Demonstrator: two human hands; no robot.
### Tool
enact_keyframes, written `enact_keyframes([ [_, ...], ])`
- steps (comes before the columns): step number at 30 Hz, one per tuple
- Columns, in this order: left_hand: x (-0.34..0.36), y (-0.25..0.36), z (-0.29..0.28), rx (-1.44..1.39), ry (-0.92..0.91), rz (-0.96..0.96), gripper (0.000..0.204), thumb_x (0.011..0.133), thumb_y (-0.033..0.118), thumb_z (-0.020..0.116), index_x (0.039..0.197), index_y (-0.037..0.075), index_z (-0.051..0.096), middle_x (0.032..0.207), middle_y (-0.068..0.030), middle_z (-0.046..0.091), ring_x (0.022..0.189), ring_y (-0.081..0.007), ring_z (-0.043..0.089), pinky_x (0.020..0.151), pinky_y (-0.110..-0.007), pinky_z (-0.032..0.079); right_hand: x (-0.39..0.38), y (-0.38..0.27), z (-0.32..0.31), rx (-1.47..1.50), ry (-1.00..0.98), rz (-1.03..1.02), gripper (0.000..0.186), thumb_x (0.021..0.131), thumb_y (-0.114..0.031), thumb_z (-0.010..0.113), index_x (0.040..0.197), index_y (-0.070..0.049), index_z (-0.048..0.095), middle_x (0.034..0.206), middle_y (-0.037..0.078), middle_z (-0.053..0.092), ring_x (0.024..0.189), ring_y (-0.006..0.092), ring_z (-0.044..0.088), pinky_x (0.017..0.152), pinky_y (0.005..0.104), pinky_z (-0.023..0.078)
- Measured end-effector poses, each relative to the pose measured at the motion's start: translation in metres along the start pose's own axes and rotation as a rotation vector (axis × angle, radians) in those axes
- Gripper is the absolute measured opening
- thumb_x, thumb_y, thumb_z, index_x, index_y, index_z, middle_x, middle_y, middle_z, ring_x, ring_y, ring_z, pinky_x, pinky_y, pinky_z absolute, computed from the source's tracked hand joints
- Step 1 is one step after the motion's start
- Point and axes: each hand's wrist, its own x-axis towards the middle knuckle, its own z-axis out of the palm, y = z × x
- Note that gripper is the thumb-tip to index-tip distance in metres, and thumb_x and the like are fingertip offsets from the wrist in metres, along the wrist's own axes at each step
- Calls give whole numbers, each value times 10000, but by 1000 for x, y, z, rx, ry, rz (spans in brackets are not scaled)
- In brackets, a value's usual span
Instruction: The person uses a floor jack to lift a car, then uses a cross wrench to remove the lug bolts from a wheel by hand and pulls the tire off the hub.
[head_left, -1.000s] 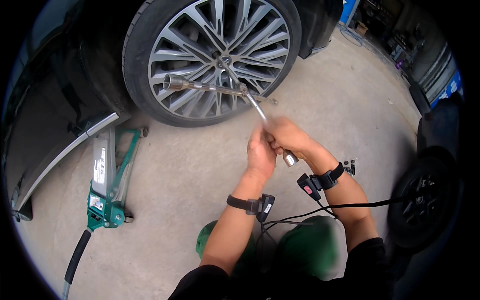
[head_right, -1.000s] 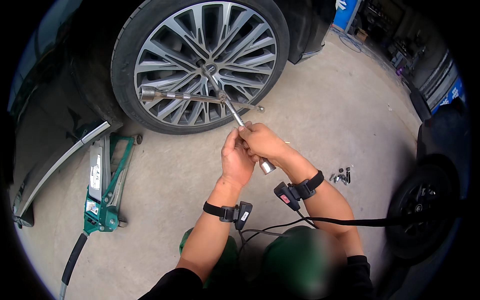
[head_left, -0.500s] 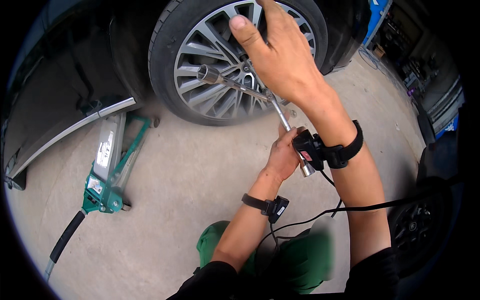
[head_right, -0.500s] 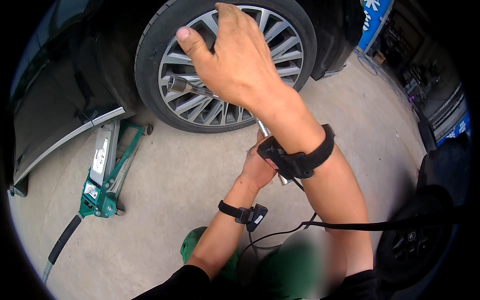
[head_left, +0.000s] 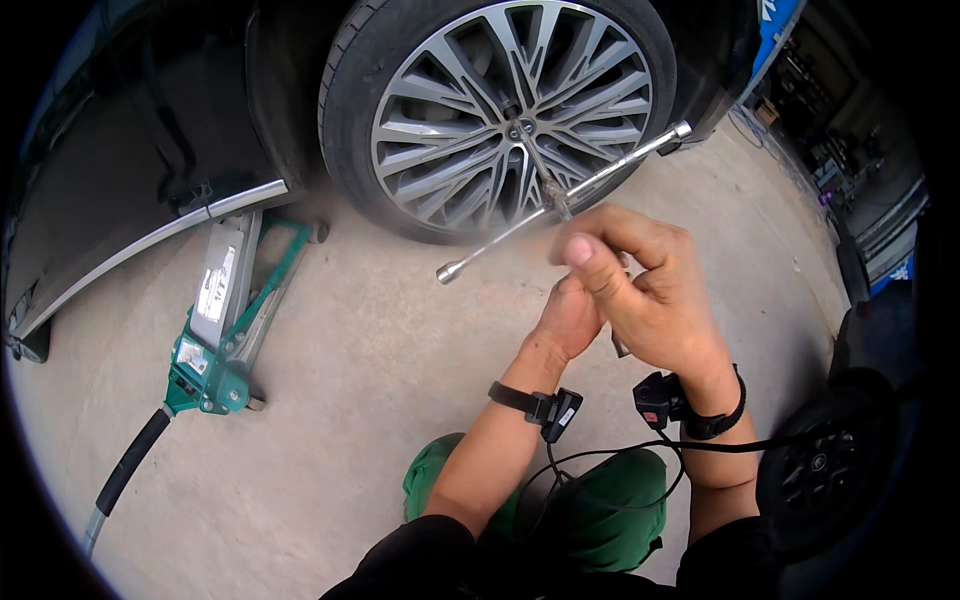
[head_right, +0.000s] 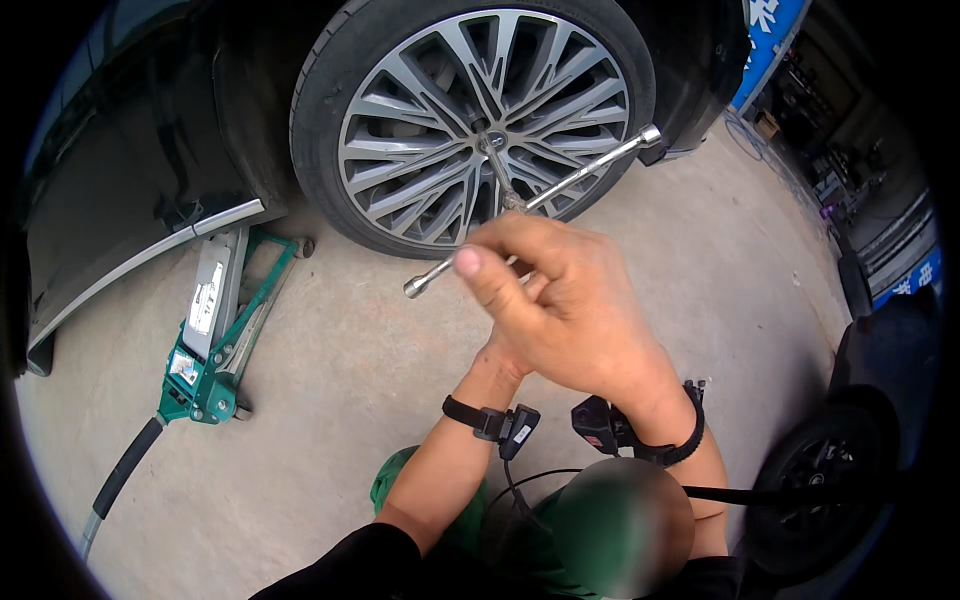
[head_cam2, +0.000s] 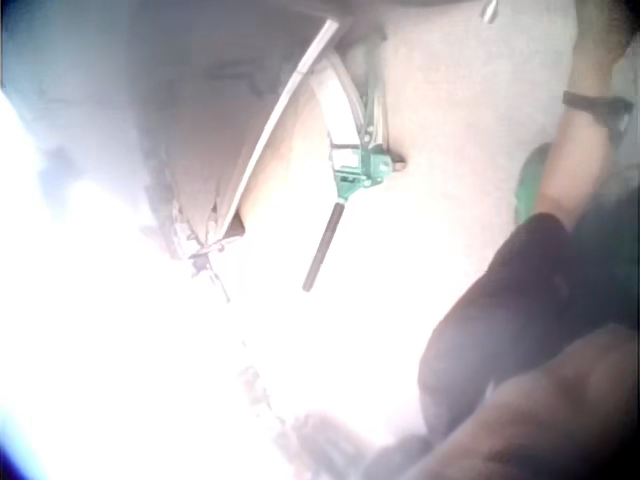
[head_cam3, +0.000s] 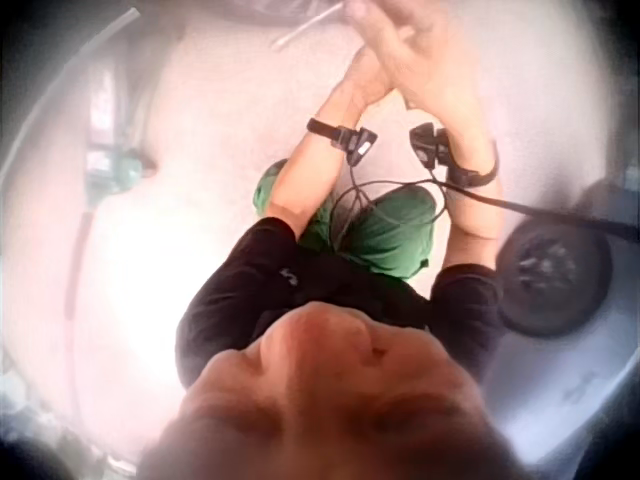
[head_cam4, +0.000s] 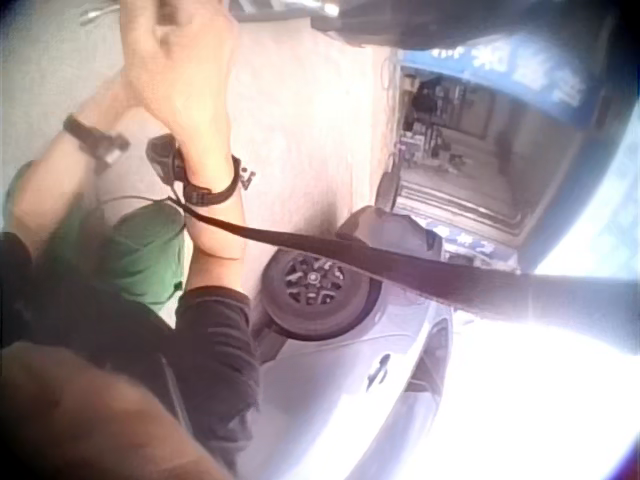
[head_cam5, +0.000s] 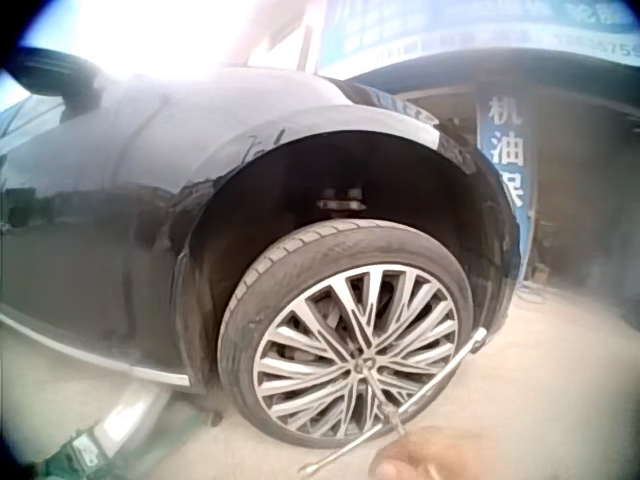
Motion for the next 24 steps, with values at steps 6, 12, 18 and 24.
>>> enact_keyframes([
  [6,12,-10,17,-13,34,-57,367,1073,344,377,1415,215,340,1325,-127,543,1169,-266,544,915,-405,468,-116,97,-14,733,184,974,454,1016,-429,499,998,15,593,777,60,624,624,137,600,519,288,526],
  [12,11,-13,23,-61,6,-63,387,1069,363,382,1424,223,314,1318,-136,543,1156,-267,553,904,-396,485,-115,128,0,2214,128,760,339,1014,-327,492,1032,5,563,702,-9,522,512,48,496,368,166,392],
  [18,3,-1,20,31,33,-113,371,1043,430,428,1275,141,448,1197,-137,617,1093,-262,594,888,-382,500,-113,116,6,870,278,814,203,955,-204,572,1043,-22,583,592,28,501,438,139,486,405,303,420],
  [24,-5,-1,23,106,81,-122,377,1047,429,426,1228,102,478,1161,-137,626,1083,-251,595,913,-383,493,-117,105,24,711,311,748,215,946,-238,590,1020,-36,578,696,47,579,539,151,565,482,303,457],
])
